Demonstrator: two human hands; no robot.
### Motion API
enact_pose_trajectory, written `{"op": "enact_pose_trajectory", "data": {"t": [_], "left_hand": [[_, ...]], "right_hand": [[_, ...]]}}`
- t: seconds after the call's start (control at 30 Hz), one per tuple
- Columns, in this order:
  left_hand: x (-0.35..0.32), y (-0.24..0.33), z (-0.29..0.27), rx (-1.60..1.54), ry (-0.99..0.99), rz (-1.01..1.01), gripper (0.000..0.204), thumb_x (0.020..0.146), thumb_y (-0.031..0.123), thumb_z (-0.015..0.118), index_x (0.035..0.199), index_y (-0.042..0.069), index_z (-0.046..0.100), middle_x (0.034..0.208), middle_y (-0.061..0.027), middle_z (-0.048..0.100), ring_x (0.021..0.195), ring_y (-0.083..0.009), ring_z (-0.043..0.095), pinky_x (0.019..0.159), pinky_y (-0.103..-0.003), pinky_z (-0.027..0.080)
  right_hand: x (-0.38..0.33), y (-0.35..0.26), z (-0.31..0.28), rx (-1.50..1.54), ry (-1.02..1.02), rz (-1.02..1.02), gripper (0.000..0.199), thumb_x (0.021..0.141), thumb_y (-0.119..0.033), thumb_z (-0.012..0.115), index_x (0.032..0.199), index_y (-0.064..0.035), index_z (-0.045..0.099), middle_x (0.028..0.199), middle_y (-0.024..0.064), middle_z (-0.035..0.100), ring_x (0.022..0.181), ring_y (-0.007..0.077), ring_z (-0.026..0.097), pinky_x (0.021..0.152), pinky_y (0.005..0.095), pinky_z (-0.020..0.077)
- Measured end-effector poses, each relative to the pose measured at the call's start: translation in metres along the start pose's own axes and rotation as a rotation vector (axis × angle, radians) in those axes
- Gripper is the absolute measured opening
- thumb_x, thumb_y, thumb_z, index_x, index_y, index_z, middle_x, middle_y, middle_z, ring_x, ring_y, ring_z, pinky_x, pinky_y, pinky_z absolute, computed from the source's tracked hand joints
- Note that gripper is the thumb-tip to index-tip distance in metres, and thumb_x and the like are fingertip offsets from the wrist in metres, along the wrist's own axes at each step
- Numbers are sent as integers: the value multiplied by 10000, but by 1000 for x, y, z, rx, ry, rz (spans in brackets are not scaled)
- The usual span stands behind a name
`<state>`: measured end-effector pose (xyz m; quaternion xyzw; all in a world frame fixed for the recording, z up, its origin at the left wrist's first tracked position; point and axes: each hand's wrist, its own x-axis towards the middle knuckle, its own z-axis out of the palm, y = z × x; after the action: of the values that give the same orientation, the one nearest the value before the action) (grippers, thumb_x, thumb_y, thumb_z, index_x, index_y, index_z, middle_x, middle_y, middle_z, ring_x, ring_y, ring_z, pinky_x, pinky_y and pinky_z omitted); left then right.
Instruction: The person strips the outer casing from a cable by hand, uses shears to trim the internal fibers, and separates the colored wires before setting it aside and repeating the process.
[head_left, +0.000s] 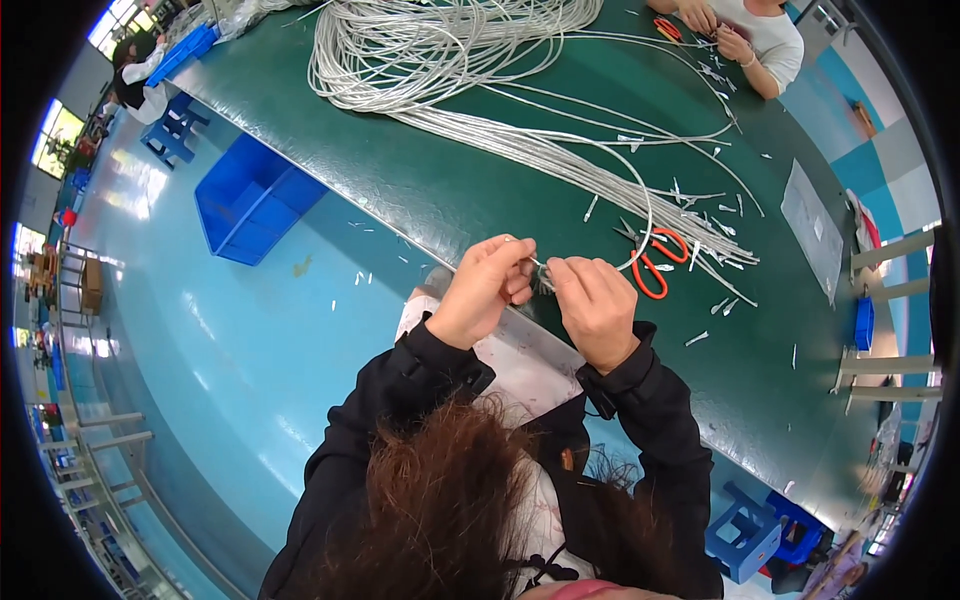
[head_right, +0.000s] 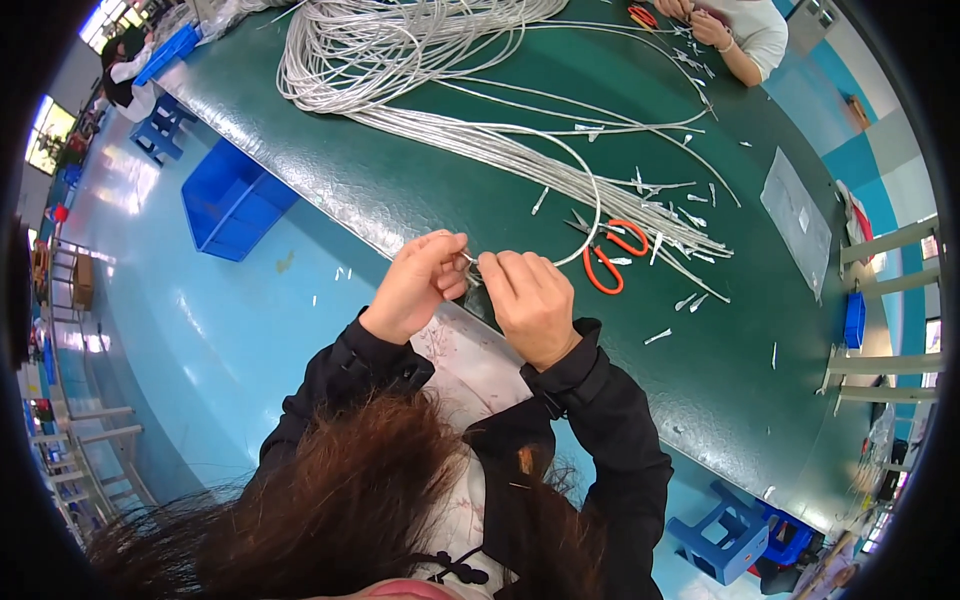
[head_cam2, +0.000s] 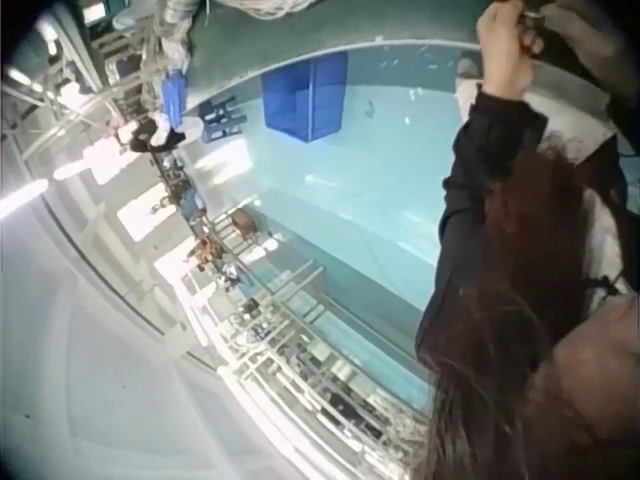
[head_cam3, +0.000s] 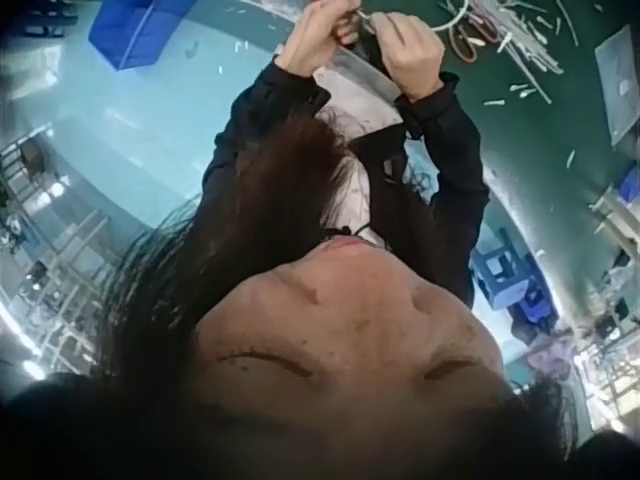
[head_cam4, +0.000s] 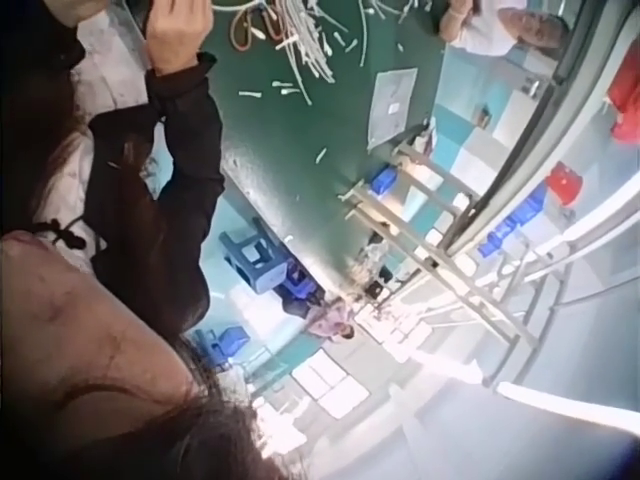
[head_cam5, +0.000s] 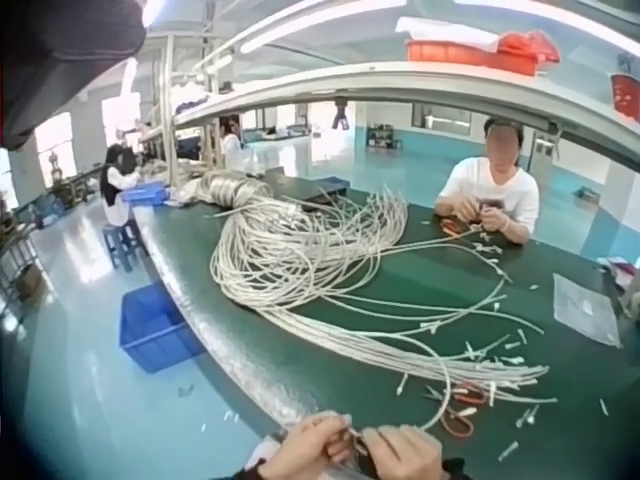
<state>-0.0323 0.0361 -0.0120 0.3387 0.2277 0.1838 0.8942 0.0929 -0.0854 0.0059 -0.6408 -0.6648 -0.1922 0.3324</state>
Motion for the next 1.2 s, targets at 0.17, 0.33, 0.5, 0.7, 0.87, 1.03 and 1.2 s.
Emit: {"op": "enact_pose_trajectory", "data": {"t": [0.17, 0.33, 0.5, 0.7, 0.87, 1.03, 1.2], "left_hand": [[-12, 27, 23, 282, 124, 357, 103, 909, 142, 605, 902, 40, 589, 872, -35, 580, 639, -113, 515, 589, -253, 416], [-7, 43, 16, 1530, -5, 1284, 114, 794, 51, 664, 901, 44, 624, 848, -53, 586, 767, -242, 554, 690, -346, 440], [-11, 39, 1, 1517, -149, 925, 79, 803, 72, 655, 867, 35, 626, 796, -92, 615, 813, -308, 583, 728, -401, 451], [-8, 52, -10, 1302, -383, 655, 150, 902, 138, 556, 833, 11, 595, 644, -114, 611, 589, -282, 612, 546, -352, 472], [-13, 56, -12, 1078, -420, 220, 222, 965, 185, 506, 885, -6, 587, 667, -51, 639, 629, -105, 621, 602, -269, 503], [-18, 38, -10, 609, -257, 208, 161, 969, 119, 518, 1003, -12, 603, 860, -71, 665, 774, -107, 621, 707, -236, 502], [-10, 23, -2, 495, -104, 290, 171, 936, 132, 585, 1003, -24, 606, 864, -50, 654, 777, -69, 594, 679, -205, 476]], "right_hand": [[6, -3, -7, 453, -71, 417, 106, 823, -13, 620, 923, 14, 643, 766, 87, 616, 657, 174, 600, 587, 273, 462], [8, 0, -9, 869, -215, 696, 99, 887, -21, 576, 923, 40, 645, 752, 59, 631, 673, 95, 586, 589, 214, 433], [12, 0, -7, 832, -237, 698, 111, 899, -43, 577, 925, 44, 641, 734, 46, 617, 664, 82, 560, 593, 207, 422], [1, -7, -16, 541, -229, 465, 103, 894, -19, 573, 933, 62, 623, 808, 80, 625, 667, 122, 572, 603, 236, 436], [9, -10, -11, 641, -306, 542, 115, 900, -34, 567, 929, 56, 632, 777, 74, 626, 674, 115, 578, 605, 239, 443], [11, -3, -3, 805, -293, 704, 113, 899, -36, 566, 930, 48, 635, 754, 54, 622, 682, 96, 575, 601, 231, 438], [3, 0, -7, 859, -262, 747, 73, 865, -9, 604, 911, 40, 633, 760, 65, 625, 689, 127, 591, 592, 233, 439]]}}
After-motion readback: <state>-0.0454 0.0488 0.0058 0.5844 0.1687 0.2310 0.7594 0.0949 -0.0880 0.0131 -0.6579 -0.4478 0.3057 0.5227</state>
